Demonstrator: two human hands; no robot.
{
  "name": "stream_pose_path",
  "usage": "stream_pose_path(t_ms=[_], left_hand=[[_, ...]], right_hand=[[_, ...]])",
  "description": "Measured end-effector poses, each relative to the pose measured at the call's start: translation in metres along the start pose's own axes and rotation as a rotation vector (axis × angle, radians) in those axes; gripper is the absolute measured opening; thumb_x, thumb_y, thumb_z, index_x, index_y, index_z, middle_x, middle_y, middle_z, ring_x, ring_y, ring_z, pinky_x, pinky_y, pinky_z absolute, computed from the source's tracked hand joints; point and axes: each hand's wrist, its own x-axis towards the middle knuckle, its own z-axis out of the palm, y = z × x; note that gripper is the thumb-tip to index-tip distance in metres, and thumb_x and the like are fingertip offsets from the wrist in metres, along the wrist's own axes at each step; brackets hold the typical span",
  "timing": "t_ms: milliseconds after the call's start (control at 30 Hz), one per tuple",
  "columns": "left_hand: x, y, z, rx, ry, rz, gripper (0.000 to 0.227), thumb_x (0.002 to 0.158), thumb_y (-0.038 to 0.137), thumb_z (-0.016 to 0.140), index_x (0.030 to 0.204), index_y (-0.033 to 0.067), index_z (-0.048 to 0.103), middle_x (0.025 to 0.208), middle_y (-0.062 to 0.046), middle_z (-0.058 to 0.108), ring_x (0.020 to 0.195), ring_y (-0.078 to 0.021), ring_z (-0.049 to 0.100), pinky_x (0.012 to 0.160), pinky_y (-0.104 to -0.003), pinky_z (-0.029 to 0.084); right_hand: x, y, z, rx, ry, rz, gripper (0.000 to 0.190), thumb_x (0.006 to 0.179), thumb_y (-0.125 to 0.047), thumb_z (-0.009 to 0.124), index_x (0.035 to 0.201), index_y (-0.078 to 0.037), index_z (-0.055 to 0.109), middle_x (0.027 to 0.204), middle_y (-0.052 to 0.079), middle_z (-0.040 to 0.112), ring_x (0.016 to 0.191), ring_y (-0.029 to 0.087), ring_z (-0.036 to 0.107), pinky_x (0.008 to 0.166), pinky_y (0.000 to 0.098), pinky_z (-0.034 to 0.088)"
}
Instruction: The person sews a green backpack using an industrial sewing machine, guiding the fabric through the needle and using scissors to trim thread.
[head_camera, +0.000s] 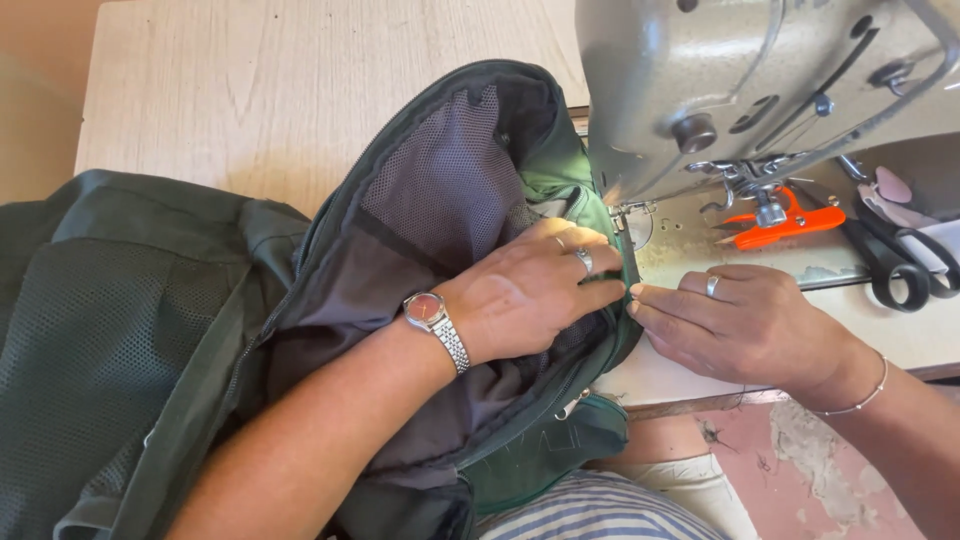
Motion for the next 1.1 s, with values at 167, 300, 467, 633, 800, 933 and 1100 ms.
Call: stream_pose_path(t_ms=[167,300,467,633,800,933,1100], left_hand=[[0.002,0.002,0.001,0.000,0.062,0.000,0.028,0.077,-0.005,0.059,0.103,0.0028,0.063,0.102,-0.011,0.064,0.107,-0.0366,0.061,0.096,-0.048,0.050],[0.003,0.001,0.002,-0.010,0.076,0.009,0.027,0.077,-0.007,0.058,0.101,0.0029,0.063,0.099,-0.011,0.062,0.105,-0.0364,0.060,0.096,-0.048,0.049],[0.001,-0.001,0.006,0.000,0.037,-0.037,0.032,0.075,-0.009,0.056,0.104,0.0041,0.058,0.097,-0.011,0.064,0.119,-0.0389,0.061,0.102,-0.047,0.047],[0.002,-0.004,0.005,0.012,0.033,-0.016,0.034,0.073,-0.008,0.057,0.103,0.0054,0.061,0.101,-0.009,0.064,0.111,-0.0358,0.063,0.099,-0.046,0.048],[0.004,-0.005,0.003,-0.013,0.021,-0.028,0.033,0.071,-0.006,0.059,0.102,0.0073,0.062,0.101,-0.007,0.064,0.107,-0.0324,0.063,0.097,-0.045,0.047],[0.004,-0.007,0.005,0.002,0.026,-0.054,0.033,0.073,-0.005,0.058,0.103,0.0070,0.061,0.106,-0.008,0.066,0.093,-0.0375,0.065,0.086,-0.050,0.050],[0.004,-0.009,0.006,-0.001,0.006,-0.067,0.035,0.073,-0.004,0.058,0.106,0.0068,0.062,0.111,-0.010,0.067,0.095,-0.0388,0.065,0.086,-0.051,0.050]], right_hand=[[-0.003,-0.002,0.000,0.029,0.007,0.039,0.012,0.094,-0.012,0.070,0.104,-0.006,0.069,0.102,0.003,0.074,0.060,0.017,0.055,0.048,0.0296,0.041],[-0.005,-0.001,0.002,0.033,-0.004,0.024,0.013,0.094,-0.014,0.068,0.104,-0.006,0.070,0.102,0.003,0.074,0.062,0.018,0.057,0.048,0.0299,0.041],[-0.005,0.000,0.001,0.040,-0.020,0.029,0.013,0.095,-0.015,0.067,0.104,-0.007,0.070,0.104,0.002,0.074,0.062,0.018,0.057,0.048,0.0299,0.041],[-0.003,0.002,0.002,0.070,-0.017,0.030,0.012,0.096,-0.015,0.066,0.102,-0.006,0.071,0.102,0.003,0.074,0.063,0.018,0.058,0.047,0.0309,0.041],[-0.001,0.004,0.001,0.096,-0.019,0.026,0.012,0.096,-0.013,0.065,0.102,-0.005,0.070,0.102,0.004,0.074,0.062,0.018,0.058,0.047,0.0309,0.040],[-0.001,0.008,0.001,0.033,-0.048,-0.010,0.010,0.097,-0.016,0.066,0.100,-0.008,0.070,0.106,0.002,0.074,0.065,0.017,0.059,0.048,0.0311,0.038],[-0.003,0.009,0.003,0.059,-0.033,0.010,0.013,0.096,-0.016,0.067,0.105,-0.007,0.071,0.105,0.002,0.074,0.066,0.018,0.061,0.049,0.0316,0.040]])
